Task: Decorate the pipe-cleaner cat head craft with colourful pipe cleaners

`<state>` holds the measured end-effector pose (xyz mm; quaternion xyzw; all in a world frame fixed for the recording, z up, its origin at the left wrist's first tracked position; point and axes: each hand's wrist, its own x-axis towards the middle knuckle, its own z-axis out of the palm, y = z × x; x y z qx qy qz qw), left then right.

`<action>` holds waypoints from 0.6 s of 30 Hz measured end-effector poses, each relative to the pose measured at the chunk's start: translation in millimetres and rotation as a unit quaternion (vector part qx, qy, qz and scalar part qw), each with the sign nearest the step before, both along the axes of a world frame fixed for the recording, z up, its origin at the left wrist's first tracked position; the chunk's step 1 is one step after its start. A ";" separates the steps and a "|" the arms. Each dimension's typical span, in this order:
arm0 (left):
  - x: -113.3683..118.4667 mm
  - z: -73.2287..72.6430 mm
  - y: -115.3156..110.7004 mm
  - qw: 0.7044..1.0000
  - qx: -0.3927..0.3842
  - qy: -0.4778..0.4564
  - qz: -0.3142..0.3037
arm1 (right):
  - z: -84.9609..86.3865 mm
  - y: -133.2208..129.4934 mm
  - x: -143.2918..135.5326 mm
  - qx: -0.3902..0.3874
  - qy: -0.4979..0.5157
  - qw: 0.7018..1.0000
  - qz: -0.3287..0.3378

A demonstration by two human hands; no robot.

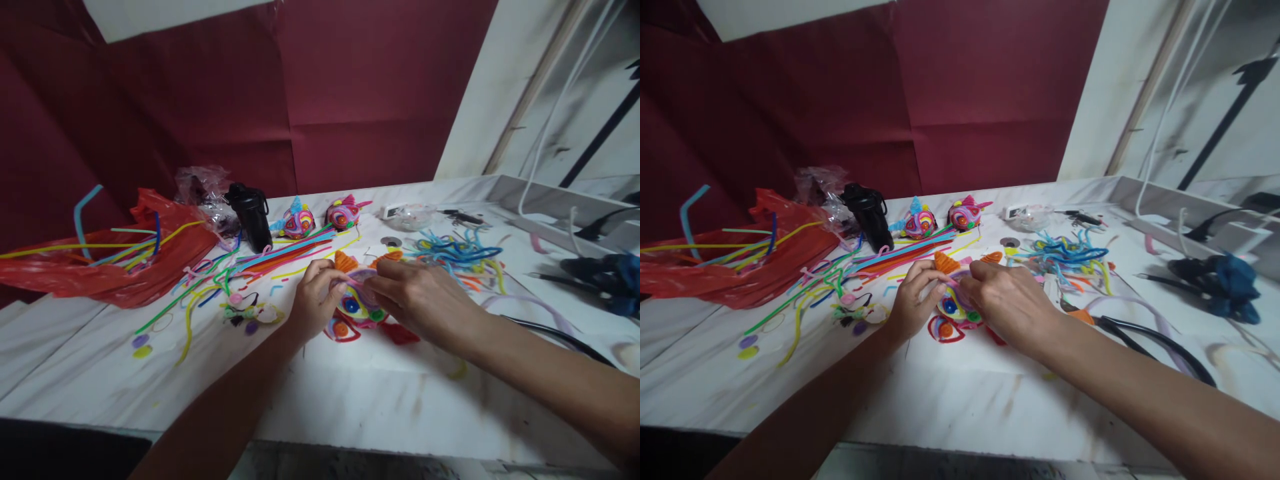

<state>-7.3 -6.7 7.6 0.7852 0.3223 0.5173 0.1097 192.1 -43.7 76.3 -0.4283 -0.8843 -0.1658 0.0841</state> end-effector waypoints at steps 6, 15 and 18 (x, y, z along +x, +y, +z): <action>0.4 -1.7 0.1 0.998 0.056 0.013 0.025 | -1.1 -1.6 -0.9 0.039 0.013 0.999 0.022; -3.8 3.3 -1.6 0.980 0.168 0.070 0.078 | 2.4 -2.3 -0.6 0.010 0.018 1.000 0.018; -4.6 5.7 -1.5 0.974 0.186 0.121 0.053 | 4.9 -3.1 -1.4 -0.009 0.004 1.000 0.005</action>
